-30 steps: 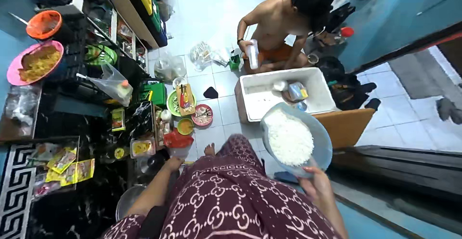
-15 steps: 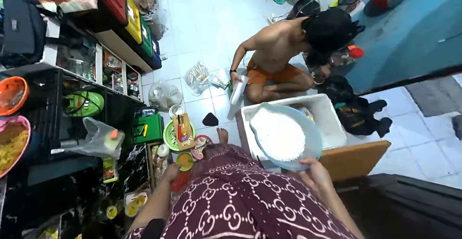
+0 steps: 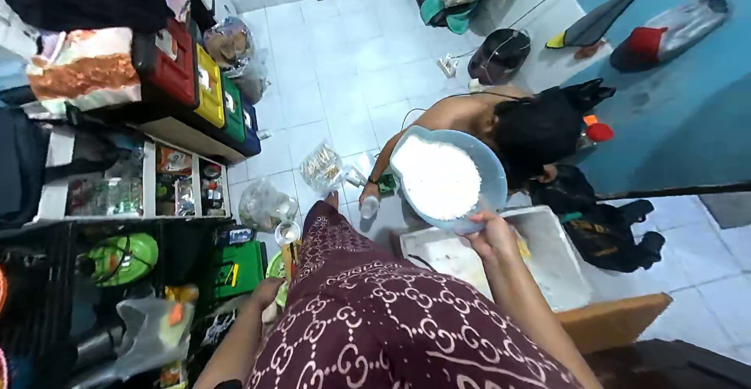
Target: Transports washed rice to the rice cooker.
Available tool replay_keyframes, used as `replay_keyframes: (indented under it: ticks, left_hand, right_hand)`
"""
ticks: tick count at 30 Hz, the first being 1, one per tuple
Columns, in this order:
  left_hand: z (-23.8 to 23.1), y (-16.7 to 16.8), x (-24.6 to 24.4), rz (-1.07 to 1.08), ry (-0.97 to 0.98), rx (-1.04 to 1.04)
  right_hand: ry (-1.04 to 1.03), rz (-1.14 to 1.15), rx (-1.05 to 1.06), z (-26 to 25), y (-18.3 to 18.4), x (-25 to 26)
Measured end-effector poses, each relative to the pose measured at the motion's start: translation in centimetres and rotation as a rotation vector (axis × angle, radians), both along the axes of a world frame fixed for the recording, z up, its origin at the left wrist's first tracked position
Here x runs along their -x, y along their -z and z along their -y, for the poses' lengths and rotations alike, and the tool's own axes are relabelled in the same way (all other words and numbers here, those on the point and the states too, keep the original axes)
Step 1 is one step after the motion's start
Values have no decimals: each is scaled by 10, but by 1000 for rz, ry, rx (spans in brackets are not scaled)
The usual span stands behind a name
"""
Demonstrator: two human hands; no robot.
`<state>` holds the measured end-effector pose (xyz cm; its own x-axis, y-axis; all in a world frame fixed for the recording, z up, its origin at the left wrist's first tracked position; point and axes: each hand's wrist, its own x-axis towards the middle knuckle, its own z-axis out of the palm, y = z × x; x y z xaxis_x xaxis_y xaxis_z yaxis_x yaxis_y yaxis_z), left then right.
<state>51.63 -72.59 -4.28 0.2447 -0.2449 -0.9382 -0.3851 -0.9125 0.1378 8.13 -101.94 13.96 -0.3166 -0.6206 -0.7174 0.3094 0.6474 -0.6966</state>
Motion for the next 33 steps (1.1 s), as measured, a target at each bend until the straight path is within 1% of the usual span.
replay_keyframes:
  ticks: [3,6,8,10,13,18,22,24,26,28,30,33]
  left_hand:
    - [69,4,-54,30,16,41]
    - [139,6,-108,43,-50,127]
    - [191,-8,-131,39,-74,112]
    - [236,-22,-149,47,-21,66]
    - [310,-21,-172,55,57,70]
    - [425,-40,-177,-15,127,146]
    - [531,-64,-171,-77,45,297]
    - [588,-73,-159,-91,67,388]
    - [646,-81,-132,-155,146,440]
    - [709,-89,-87,-307,235,486]
    - [765,-100,-34,-513,286,461]
    - [828,-123,19,-798,219,363]
  right_hand:
    - [91,-1,-15,37,12,-22]
    - [171,-24,-47,72,18,-48]
    - [203,-56,-68,94,18,-65]
    - [234,-80,-92,108,20,-79]
    - [296,-67,-92,131,20,-95]
    - [377,-6,-115,182,14,-121]
    - [380,30,-112,247,19,-132]
    - [361,32,-131,288,22,-136]
    - [311,32,-147,333,28,-139]
    - [227,25,-144,384,33,-144]
    - [168,-14,-142,440,35,-153]
    - [89,54,-131,515,24,-176]
